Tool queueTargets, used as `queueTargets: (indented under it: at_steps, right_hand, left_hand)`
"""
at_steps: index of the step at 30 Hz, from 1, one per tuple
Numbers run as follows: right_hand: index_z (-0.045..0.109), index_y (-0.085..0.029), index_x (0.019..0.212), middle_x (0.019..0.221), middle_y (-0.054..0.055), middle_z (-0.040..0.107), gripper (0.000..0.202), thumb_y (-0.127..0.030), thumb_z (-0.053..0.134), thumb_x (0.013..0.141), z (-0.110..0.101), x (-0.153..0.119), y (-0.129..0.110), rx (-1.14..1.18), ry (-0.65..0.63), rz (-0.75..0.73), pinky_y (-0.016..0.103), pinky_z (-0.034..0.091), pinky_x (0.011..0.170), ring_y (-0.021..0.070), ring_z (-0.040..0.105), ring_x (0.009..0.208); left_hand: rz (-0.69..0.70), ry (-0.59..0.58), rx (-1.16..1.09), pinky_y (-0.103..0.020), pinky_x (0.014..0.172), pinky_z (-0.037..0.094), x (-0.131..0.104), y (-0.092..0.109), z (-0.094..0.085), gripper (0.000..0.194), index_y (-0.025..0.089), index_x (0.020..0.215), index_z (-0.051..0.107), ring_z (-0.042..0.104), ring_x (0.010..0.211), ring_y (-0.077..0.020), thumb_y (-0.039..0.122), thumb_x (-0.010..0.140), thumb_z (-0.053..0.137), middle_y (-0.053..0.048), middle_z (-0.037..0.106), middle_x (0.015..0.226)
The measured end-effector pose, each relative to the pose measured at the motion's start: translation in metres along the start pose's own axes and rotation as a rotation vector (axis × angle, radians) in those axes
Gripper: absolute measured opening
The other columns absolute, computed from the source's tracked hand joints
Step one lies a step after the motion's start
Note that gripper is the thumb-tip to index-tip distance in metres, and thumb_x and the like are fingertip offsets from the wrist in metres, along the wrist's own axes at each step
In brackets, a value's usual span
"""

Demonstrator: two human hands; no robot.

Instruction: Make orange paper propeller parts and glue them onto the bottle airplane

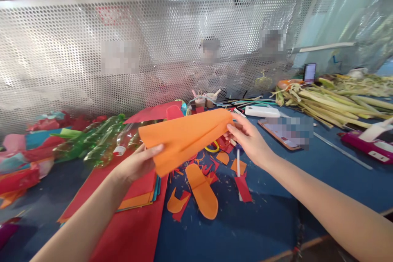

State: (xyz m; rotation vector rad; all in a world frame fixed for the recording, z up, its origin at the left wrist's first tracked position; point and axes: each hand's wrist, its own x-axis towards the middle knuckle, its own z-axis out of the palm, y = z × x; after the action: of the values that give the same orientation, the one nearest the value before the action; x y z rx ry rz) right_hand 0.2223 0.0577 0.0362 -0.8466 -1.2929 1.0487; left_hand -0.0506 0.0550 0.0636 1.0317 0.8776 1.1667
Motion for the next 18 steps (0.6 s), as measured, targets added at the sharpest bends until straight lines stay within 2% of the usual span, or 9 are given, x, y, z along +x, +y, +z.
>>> queueTargets:
  at_steps: [2,4,7,9,13,18]
  right_hand:
    - [0.055,-0.026,0.114,0.075,-0.002,0.062,0.037,-0.035,0.063,0.079,-0.002,0.002,0.0,-0.053,-0.006,-0.026,0.03,0.053,0.066,0.0152,0.06,0.066]
    - [0.055,-0.025,0.115,0.075,-0.001,0.062,0.037,-0.033,0.06,0.08,-0.006,0.006,0.001,-0.14,-0.005,-0.038,0.032,0.052,0.065,0.0162,0.059,0.064]
    - [0.056,-0.023,0.115,0.077,0.001,0.063,0.038,-0.03,0.06,0.078,-0.012,0.013,0.007,-0.219,0.014,-0.023,0.034,0.052,0.065,0.0172,0.059,0.062]
    - [0.058,-0.022,0.112,0.078,0.002,0.064,0.036,-0.027,0.062,0.076,-0.016,0.017,0.01,-0.229,0.028,-0.006,0.035,0.052,0.066,0.0169,0.059,0.06]
    - [0.059,-0.022,0.107,0.076,0.001,0.063,0.033,-0.026,0.063,0.075,-0.017,0.021,0.012,-0.212,0.051,0.026,0.036,0.053,0.069,0.0162,0.059,0.058]
    - [0.051,-0.024,0.107,0.079,0.0,0.062,0.033,-0.041,0.06,0.081,-0.011,0.019,0.01,-0.101,0.057,0.093,0.029,0.055,0.064,0.0156,0.063,0.068]
  left_hand:
    - [-0.024,0.003,-0.004,-0.029,0.062,0.057,-0.004,0.001,-0.001,0.022,0.016,0.08,0.074,0.073,0.083,-0.0269,0.034,0.078,0.062,-0.003,0.077,0.074]
    - [-0.036,0.006,0.009,-0.028,0.062,0.057,-0.004,0.002,-0.002,0.029,0.015,0.084,0.074,0.072,0.087,-0.0267,0.037,0.084,0.054,-0.004,0.077,0.078]
    - [-0.055,-0.013,0.094,-0.029,0.067,0.059,0.0,0.002,-0.003,0.019,0.017,0.091,0.074,0.069,0.098,-0.03,0.028,0.076,0.069,-0.006,0.077,0.093]
    - [-0.081,-0.023,0.166,-0.031,0.072,0.06,0.005,0.0,-0.006,0.029,0.02,0.096,0.073,0.065,0.107,-0.0312,0.023,0.068,0.078,-0.008,0.074,0.106]
    - [-0.107,-0.029,0.316,-0.035,0.086,0.058,0.013,-0.003,-0.011,0.042,0.023,0.108,0.069,0.056,0.119,-0.0305,0.032,0.068,0.079,-0.007,0.066,0.124]
    - [0.025,0.002,0.353,-0.035,0.097,0.051,0.014,-0.007,-0.011,0.048,0.025,0.114,0.066,0.044,0.131,-0.0293,0.04,0.07,0.077,-0.003,0.061,0.13]
